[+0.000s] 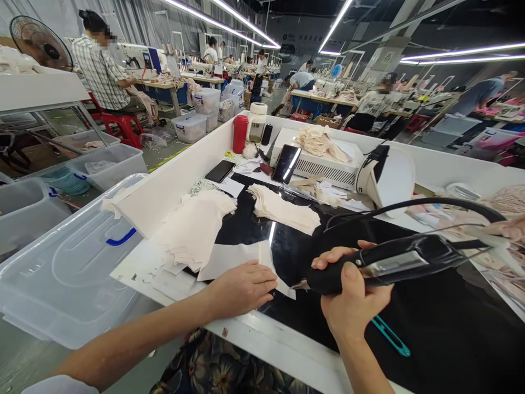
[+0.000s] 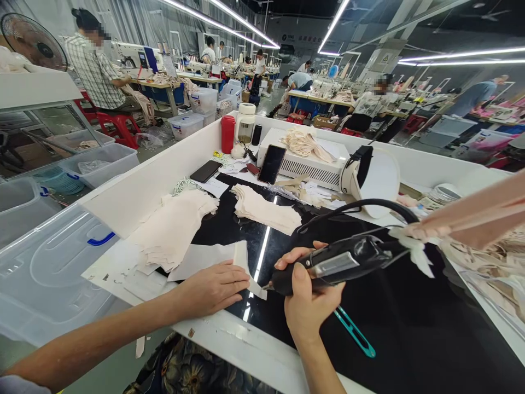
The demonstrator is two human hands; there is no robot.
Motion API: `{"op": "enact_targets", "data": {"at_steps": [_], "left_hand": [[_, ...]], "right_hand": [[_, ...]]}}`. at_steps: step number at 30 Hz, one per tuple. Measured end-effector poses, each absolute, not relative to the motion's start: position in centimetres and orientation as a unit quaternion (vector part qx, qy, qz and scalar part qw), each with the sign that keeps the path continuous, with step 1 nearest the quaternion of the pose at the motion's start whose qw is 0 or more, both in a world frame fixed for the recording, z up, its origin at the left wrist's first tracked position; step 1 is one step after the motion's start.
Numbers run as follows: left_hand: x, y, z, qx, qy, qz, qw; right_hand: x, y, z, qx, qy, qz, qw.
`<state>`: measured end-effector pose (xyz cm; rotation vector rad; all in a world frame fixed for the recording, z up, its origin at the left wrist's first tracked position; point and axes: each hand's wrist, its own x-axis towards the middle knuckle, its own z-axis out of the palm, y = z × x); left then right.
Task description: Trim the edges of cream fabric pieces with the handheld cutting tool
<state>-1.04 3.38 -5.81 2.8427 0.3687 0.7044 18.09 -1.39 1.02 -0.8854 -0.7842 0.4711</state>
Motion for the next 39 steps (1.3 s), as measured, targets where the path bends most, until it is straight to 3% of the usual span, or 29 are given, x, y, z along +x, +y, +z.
{"op": "enact_targets", "data": {"at_steps": [39], "left_hand": [[-1.0, 3.4, -6.3, 0.956, 0.141, 0.233, 0.11]], "right_hand": [[17.8, -2.2, 0.5, -0.428, -0.347, 0.251, 0.796]]}}
